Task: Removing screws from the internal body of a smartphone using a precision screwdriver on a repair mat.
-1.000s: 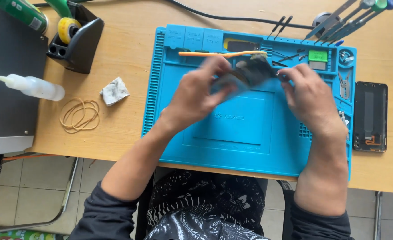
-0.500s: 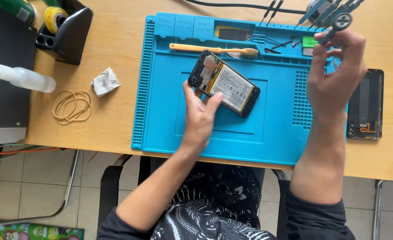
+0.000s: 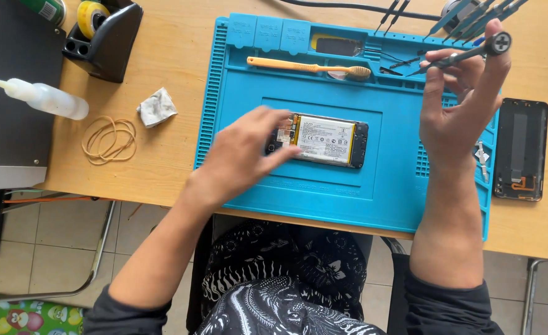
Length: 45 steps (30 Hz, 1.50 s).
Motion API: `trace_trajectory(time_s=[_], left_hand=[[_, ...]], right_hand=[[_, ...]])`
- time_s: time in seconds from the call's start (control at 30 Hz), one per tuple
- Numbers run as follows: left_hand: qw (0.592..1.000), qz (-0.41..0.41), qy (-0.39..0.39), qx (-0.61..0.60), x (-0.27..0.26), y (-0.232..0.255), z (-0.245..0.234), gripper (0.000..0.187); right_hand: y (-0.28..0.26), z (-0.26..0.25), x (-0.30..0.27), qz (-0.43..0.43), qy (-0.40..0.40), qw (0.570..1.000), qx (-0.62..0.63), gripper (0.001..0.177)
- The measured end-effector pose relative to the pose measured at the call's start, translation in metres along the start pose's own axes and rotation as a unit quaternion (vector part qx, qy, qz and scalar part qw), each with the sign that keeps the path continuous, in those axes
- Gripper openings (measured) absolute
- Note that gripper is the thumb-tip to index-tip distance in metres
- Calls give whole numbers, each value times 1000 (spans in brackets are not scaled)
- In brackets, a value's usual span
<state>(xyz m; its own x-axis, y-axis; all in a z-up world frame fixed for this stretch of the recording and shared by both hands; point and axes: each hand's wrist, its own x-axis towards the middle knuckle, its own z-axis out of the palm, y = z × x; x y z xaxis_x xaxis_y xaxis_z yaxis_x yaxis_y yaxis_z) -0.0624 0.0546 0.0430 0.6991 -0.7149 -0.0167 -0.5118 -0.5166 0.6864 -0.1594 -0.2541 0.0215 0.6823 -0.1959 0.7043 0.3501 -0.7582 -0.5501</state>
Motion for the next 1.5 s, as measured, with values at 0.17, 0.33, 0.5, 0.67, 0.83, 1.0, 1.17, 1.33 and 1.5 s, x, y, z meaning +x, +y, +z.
trace_trajectory(time_s=[0.17, 0.33, 0.5, 0.67, 0.83, 1.0, 1.17, 1.33, 1.5], left_hand=[[920, 285, -26, 269, 43, -6, 59, 92], [895, 317, 20, 314, 65, -12, 52, 89], [891, 332, 24, 307, 87, -25, 57, 104], [896, 346, 59, 274, 93, -14, 78, 102], [896, 343, 59, 277, 91, -14, 66, 106], [917, 311, 9, 249, 84, -35, 48, 119], [915, 319, -16, 248, 91, -38, 19, 109], [924, 328, -33, 194, 92, -53, 2, 100], [922, 341, -45, 177, 94, -53, 6, 95]], right_hand=[[5, 10, -11, 48, 12, 994, 95, 95], [7, 13, -9, 41, 27, 995, 92, 95], [10, 17, -16, 70, 21, 991, 111, 99], [9, 19, -8, 52, 5, 995, 81, 94], [23, 18, -15, 48, 15, 994, 98, 97], [12, 20, -7, 45, 16, 995, 85, 93], [4, 24, -5, 67, 12, 992, 102, 91], [-2, 37, -6, 69, 0, 987, 143, 98], [-3, 41, -4, 62, -41, 992, 104, 83]])
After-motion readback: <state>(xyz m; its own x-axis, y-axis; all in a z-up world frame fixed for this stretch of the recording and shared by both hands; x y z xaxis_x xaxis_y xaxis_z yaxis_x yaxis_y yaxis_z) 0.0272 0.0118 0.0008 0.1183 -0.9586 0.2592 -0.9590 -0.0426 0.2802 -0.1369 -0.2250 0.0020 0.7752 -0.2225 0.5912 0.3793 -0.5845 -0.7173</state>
